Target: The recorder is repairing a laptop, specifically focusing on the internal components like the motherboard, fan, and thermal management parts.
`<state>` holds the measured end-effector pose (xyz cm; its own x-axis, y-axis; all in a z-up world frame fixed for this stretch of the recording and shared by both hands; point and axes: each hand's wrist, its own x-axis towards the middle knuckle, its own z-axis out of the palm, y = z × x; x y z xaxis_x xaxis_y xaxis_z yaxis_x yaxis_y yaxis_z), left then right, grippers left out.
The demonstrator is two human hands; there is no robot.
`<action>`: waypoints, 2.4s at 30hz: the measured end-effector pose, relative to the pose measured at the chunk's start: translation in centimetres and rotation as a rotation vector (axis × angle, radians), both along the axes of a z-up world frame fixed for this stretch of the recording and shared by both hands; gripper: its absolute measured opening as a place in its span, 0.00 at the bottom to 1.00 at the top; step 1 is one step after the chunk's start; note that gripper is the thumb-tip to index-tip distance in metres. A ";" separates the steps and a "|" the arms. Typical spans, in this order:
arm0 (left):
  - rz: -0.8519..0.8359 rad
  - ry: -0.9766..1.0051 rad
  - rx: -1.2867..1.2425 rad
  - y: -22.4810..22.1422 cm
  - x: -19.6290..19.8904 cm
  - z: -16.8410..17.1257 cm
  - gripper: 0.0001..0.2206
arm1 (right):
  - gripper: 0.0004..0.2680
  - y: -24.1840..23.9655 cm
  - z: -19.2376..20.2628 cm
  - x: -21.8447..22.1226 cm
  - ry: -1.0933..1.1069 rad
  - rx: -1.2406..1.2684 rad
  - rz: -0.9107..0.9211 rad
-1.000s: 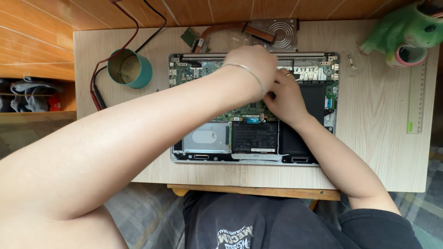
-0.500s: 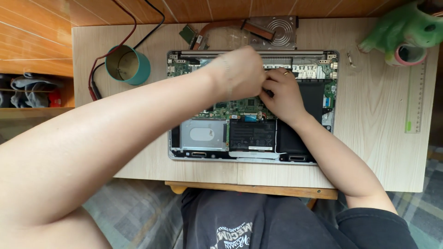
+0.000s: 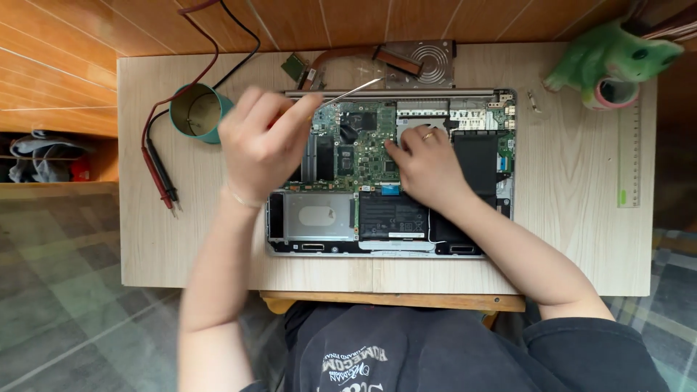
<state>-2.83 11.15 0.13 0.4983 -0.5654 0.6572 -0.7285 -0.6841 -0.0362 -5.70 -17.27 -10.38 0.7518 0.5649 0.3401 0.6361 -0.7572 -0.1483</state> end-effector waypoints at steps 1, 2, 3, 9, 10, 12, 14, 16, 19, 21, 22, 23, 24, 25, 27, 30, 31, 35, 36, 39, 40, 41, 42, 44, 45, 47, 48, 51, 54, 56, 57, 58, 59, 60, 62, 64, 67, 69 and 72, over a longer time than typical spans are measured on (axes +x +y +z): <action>0.069 0.076 -0.176 0.0 -0.7 -1.4 0.15 | 0.15 0.4 -0.1 -0.6 -0.106 -0.106 -0.013; 0.066 0.071 -0.178 -0.2 -0.9 -2.6 0.15 | 0.15 0.5 0.0 -0.7 -0.111 -0.108 -0.016; 0.067 0.118 -0.309 -0.4 -1.1 -3.8 0.17 | 0.16 0.6 0.2 -0.8 -0.121 -0.136 -0.005; 0.028 0.249 -0.428 -1.7 -1.2 -7.0 0.16 | 0.18 0.3 1.9 -1.4 -0.055 -0.090 -0.034; 0.015 0.246 -0.390 -1.8 -1.2 -7.3 0.16 | 0.20 0.1 2.4 -1.5 -0.012 -0.037 -0.022; -0.016 0.273 -0.394 -2.1 -1.3 -7.6 0.16 | 0.18 -2.0 3.1 -1.3 0.056 0.082 -0.066; -0.041 0.301 -0.399 -2.4 -1.4 -7.6 0.16 | 0.17 -4.5 3.0 -1.0 0.126 0.201 -0.104; -0.060 0.313 -0.330 -2.7 -1.4 -7.4 0.15 | 0.15 -7.4 2.1 -0.6 0.086 0.366 -0.292; -0.087 0.379 -0.249 -2.7 -1.5 -7.3 0.13 | 0.12 -10.1 1.0 0.6 0.215 0.485 -0.402; -0.115 0.393 -0.217 -2.8 -1.3 -7.2 0.13 | 0.11 -10.7 0.3 1.1 0.199 0.449 -0.379; -0.135 0.404 -0.184 -2.8 -1.2 -7.2 0.13 | 0.10 -11.0 0.0 1.5 0.183 0.416 -0.349; -0.138 0.403 -0.185 -2.8 -1.1 -7.4 0.13 | 0.10 -10.8 0.1 1.5 0.181 0.414 -0.352; -0.152 0.435 -0.157 -2.7 -1.0 -7.6 0.13 | 0.11 -10.6 0.0 1.4 0.145 0.387 -0.333; -0.166 0.467 -0.128 -2.7 -1.0 -7.8 0.14 | 0.12 -10.4 -0.2 1.3 0.108 0.360 -0.315; -0.169 0.492 -0.114 -2.7 -0.8 -7.9 0.14 | 0.13 -10.1 0.0 1.1 0.077 0.329 -0.314; -0.179 0.528 -0.103 -2.7 -0.7 -7.9 0.13 | 0.15 -10.1 -0.2 0.9 0.052 0.282 -0.297; -0.183 0.535 -0.105 -2.8 -0.5 -7.9 0.13 | 0.16 -10.1 -0.3 1.0 0.055 0.267 -0.277; -0.179 0.575 -0.088 -2.8 -0.3 -7.9 0.13 | 0.16 -9.4 -0.2 0.9 0.068 0.242 -0.289; -0.179 0.576 -0.087 -2.8 -0.3 -7.8 0.13 | 0.15 -9.3 -0.2 0.8 0.043 0.215 -0.296; -0.180 0.580 -0.083 -2.8 -0.1 -7.7 0.13 | 0.14 -9.4 -0.6 1.0 0.059 0.245 -0.307; -0.183 0.581 -0.079 -2.8 0.0 -7.7 0.13 | 0.14 -9.5 -0.9 1.1 0.098 0.302 -0.313; -0.183 0.587 -0.076 -2.8 0.1 -7.7 0.13 | 0.14 -9.8 -1.2 1.1 0.103 0.304 -0.315; -0.180 0.592 -0.075 -2.8 0.2 -7.8 0.14 | 0.13 -10.0 -1.5 1.0 0.137 0.383 -0.345; -0.179 0.608 -0.072 -2.8 0.2 -7.9 0.14 | 0.13 -10.2 -1.6 0.9 0.182 0.464 -0.380; -0.171 0.616 -0.069 -2.9 0.3 -7.9 0.14 | 0.13 -10.1 -1.3 0.8 0.202 0.478 -0.391; -0.164 0.628 -0.063 -2.9 0.4 -7.9 0.14 | 0.14 -9.9 -0.8 0.9 0.226 0.494 -0.405; -0.163 0.635 -0.055 -2.9 0.5 -8.0 0.15 | 0.14 -9.8 -0.6 1.0 0.229 0.458 -0.393; -0.162 0.660 -0.046 -3.0 0.7 -8.0 0.15 | 0.14 -9.7 -0.1 1.2 0.249 0.397 -0.365; -0.158 0.680 -0.045 -3.0 0.9 -8.0 0.14 | 0.14 -9.7 0.1 1.3 0.261 0.360 -0.336; -0.156 0.689 -0.043 -3.0 0.9 -8.0 0.14 | 0.14 -9.7 0.2 1.3 0.263 0.348 -0.326; -0.151 0.700 -0.047 -3.0 0.9 -8.0 0.14 | 0.15 -9.7 0.2 1.3 0.263 0.342 -0.327; -0.147 0.709 -0.051 -3.0 0.9 -8.0 0.14 | 0.15 -9.6 0.3 1.4 0.260 0.335 -0.327; -0.147 0.712 -0.050 -3.0 1.0 -8.0 0.14 | 0.15 -9.6 0.3 1.4 0.263 0.336 -0.328; -0.145 0.714 -0.054 -3.1 1.0 -8.0 0.14 | 0.15 -9.6 0.3 1.4 0.259 0.326 -0.321; -0.143 0.717 -0.058 -3.1 1.0 -8.0 0.13 | 0.16 -9.5 0.2 1.3 0.257 0.316 -0.315; -0.137 0.728 -0.054 -3.0 1.0 -8.0 0.13 | 0.17 -9.4 0.2 1.3 0.246 0.298 -0.328; -0.129 0.731 -0.050 -3.1 1.0 -7.8 0.13 | 0.17 -9.1 0.4 1.2 0.242 0.277 -0.327; -0.130 0.729 -0.050 -3.1 1.0 -7.8 0.13 | 0.16 -8.9 0.1 1.1 0.218 0.274 -0.338; -0.127 0.722 -0.048 -3.1 0.8 -7.8 0.12 | 0.14 -9.0 -0.1 0.8 0.205 0.302 -0.356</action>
<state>-2.02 8.06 -7.68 0.7490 -0.6266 0.2155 -0.6333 -0.5815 0.5106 -4.93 -26.25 -10.50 0.9484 0.1605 0.2735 0.2807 -0.8261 -0.4887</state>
